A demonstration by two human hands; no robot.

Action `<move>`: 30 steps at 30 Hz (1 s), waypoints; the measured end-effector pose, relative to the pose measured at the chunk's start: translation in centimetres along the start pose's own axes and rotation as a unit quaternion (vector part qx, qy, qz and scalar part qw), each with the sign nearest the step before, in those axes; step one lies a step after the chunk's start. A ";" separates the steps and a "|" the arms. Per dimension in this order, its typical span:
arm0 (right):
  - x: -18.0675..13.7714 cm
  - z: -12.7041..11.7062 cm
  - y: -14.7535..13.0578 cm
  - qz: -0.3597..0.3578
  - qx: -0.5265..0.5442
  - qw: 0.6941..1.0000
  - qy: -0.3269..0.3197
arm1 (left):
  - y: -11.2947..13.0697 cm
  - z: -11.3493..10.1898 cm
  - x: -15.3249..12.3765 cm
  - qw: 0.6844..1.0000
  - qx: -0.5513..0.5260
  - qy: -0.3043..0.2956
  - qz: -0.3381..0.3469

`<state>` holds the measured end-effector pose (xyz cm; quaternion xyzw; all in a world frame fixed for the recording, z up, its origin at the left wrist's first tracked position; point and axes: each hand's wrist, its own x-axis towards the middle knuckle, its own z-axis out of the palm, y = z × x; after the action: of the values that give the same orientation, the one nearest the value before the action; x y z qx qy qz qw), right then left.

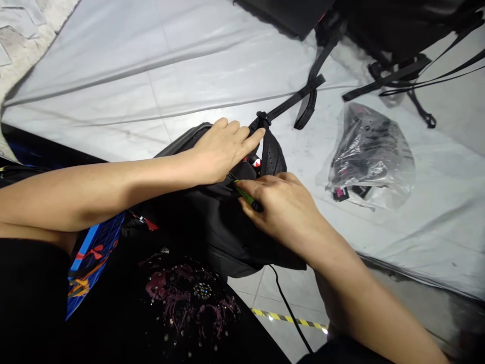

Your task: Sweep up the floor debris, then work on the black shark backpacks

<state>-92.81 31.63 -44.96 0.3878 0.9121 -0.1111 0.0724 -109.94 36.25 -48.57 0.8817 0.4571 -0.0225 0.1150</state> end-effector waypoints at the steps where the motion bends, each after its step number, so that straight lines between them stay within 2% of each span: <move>1: 0.0 0.0 0.0 -0.005 0.005 1.000 0.003 | 0.0 0.0 0.0 1.000 -0.004 -0.001 -0.001; 4: -0.2 0.2 0.3 -0.021 0.042 0.999 0.016 | 0.0 0.1 0.1 1.000 -0.011 -0.004 0.001; 11: -0.5 0.7 1.5 -0.048 0.091 0.995 0.001 | 0.0 -0.2 -0.1 1.000 -0.017 -0.003 0.001; 16: -0.5 0.8 2.4 -0.041 0.149 0.988 -0.008 | 0.0 -0.5 -0.1 0.999 -0.031 -0.010 -0.002; 24: -0.3 0.8 1.5 -0.023 0.121 0.992 0.017 | 0.2 -0.2 0.1 1.000 -0.021 -0.012 -0.002; 27: -0.6 0.5 1.2 -0.007 0.096 0.995 -0.001 | -0.6 -0.9 -0.1 1.000 -0.003 -0.024 0.013; 30: -1.0 0.5 0.9 0.001 0.118 0.993 0.016 | -2.7 -1.7 -1.1 0.998 0.013 -0.055 -0.001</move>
<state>-91.47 31.41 -45.32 0.3962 0.8934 -0.2114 0.0115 -112.86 37.27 -47.24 0.8802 0.4504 -0.0764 0.1286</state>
